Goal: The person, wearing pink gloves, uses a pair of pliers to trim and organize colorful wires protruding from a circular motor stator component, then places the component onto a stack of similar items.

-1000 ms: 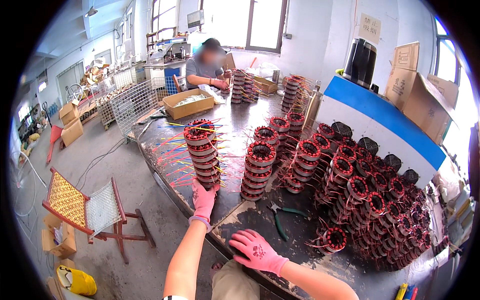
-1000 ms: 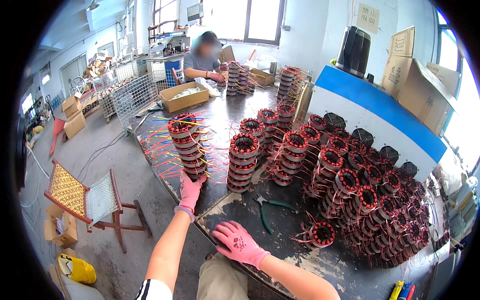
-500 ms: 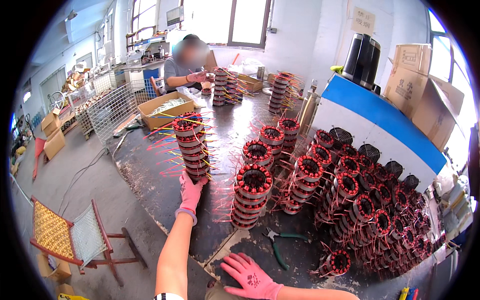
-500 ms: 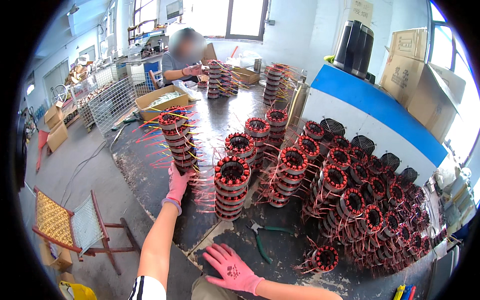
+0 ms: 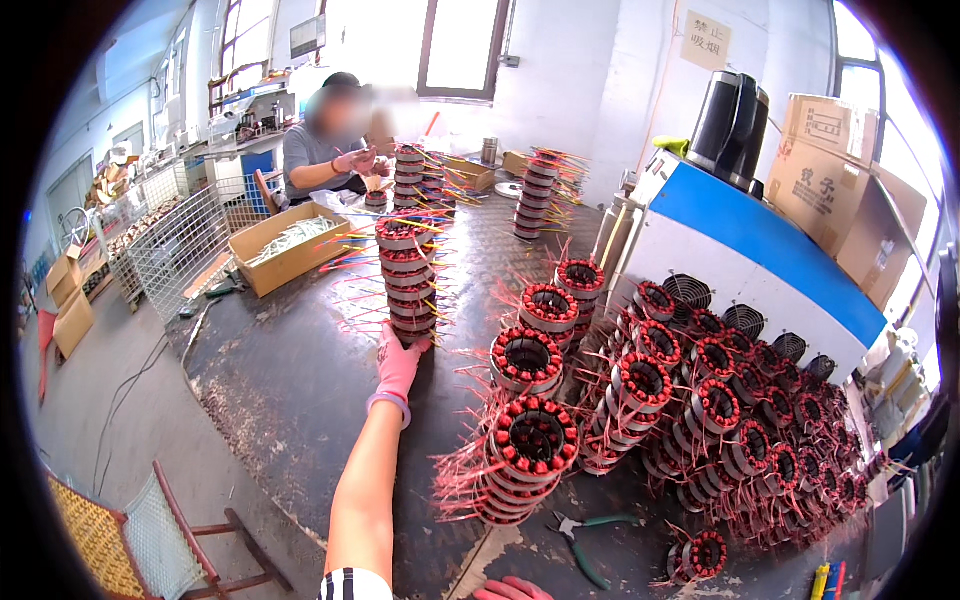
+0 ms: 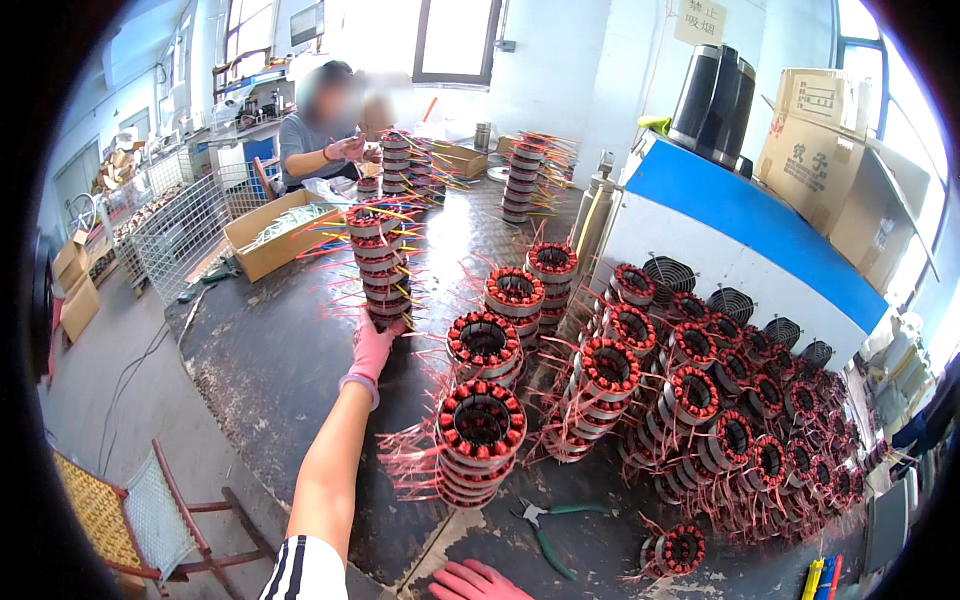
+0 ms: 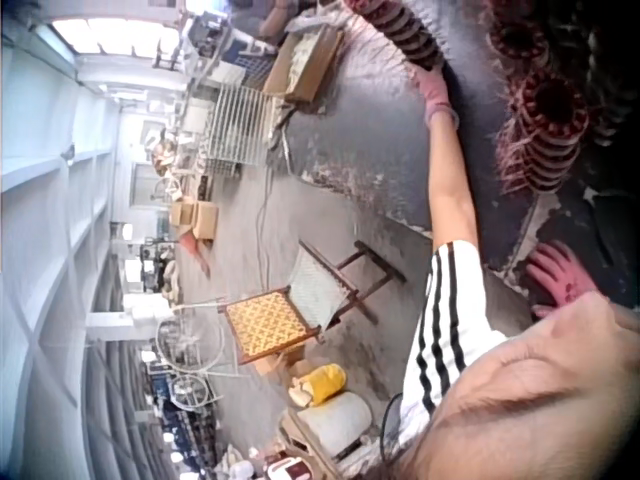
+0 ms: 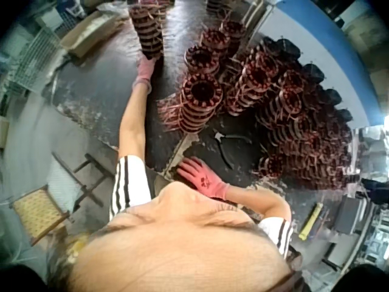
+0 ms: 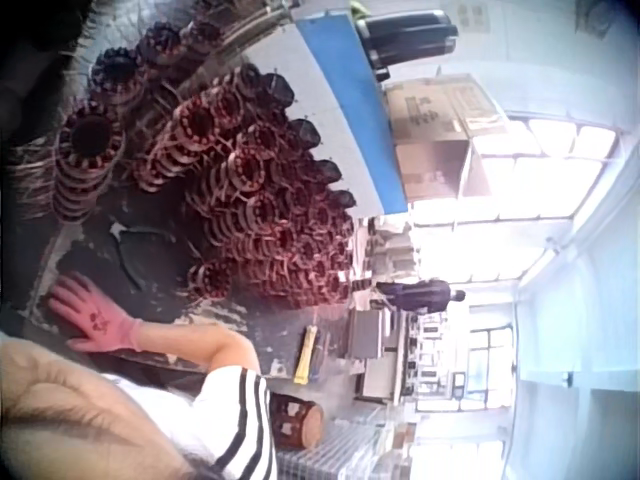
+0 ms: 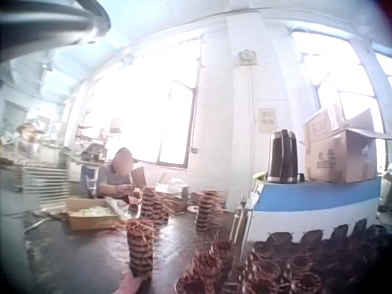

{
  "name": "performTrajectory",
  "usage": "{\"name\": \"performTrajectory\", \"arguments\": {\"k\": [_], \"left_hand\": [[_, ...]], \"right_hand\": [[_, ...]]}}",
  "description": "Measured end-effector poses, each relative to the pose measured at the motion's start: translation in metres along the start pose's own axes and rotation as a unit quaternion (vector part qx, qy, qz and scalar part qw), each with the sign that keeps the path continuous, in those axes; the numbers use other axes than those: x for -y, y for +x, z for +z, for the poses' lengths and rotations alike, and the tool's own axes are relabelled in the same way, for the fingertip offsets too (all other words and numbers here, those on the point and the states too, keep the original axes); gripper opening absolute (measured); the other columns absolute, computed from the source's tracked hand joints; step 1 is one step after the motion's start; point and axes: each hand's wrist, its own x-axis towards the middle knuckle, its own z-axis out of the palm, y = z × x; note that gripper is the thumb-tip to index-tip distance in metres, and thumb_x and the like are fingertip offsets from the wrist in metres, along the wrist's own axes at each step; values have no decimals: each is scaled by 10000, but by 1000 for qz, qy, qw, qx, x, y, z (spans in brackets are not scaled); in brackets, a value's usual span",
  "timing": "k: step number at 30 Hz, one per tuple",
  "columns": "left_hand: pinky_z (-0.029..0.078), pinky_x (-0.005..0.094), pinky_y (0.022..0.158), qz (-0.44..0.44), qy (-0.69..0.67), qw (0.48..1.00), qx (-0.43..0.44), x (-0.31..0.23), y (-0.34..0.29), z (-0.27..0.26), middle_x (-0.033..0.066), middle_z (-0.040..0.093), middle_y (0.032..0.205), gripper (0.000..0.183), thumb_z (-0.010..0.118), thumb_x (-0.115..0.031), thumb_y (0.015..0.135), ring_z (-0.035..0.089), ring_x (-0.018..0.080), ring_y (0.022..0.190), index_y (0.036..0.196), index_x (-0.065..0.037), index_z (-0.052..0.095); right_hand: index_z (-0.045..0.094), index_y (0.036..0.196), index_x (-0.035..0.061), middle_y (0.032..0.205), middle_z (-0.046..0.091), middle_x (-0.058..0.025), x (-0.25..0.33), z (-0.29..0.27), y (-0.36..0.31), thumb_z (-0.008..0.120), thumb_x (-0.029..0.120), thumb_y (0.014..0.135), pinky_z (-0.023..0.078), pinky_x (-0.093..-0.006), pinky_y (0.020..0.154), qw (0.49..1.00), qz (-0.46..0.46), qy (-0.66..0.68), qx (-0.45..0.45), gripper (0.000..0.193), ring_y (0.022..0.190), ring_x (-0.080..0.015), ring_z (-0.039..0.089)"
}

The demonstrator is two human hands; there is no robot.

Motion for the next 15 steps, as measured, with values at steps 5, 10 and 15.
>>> {"name": "performTrajectory", "arguments": {"k": [5, 10, 15], "left_hand": [[386, 418, 1132, 24, -17, 999, 11, 0, 39, 37, 254, 463, 1476, 932, 837, -273, 786, 455, 389, 1376, 1484, 74, 325], [382, 428, 1139, 31, -20, 999, 39, -2, 71, 66, 251, 438, 1495, 943, 827, -264, 802, 442, 394, 1383, 1507, 60, 290], [385, 435, 1137, 13, -31, 999, 41, 3, 99, 88, 242, 421, 1516, 1002, 834, -266, 797, 439, 386, 1392, 1544, 34, 238]], "right_hand": [[366, 1544, 149, 1629, 326, -56, -2, 12, -2, 397, 327, 965, 193, -471, 1250, 997, 33, -55, 51, 606, 1512, -244, 266], [347, 1545, 128, 1654, 278, -35, -2, 23, -4, 415, 350, 967, 151, -455, 1265, 966, 65, 247, -27, 623, 1532, -231, 223], [363, 1520, 98, 1660, 261, -40, -5, 49, -13, 430, 380, 999, 123, -460, 1262, 779, 138, 605, -91, 597, 1543, -250, 186]]}}
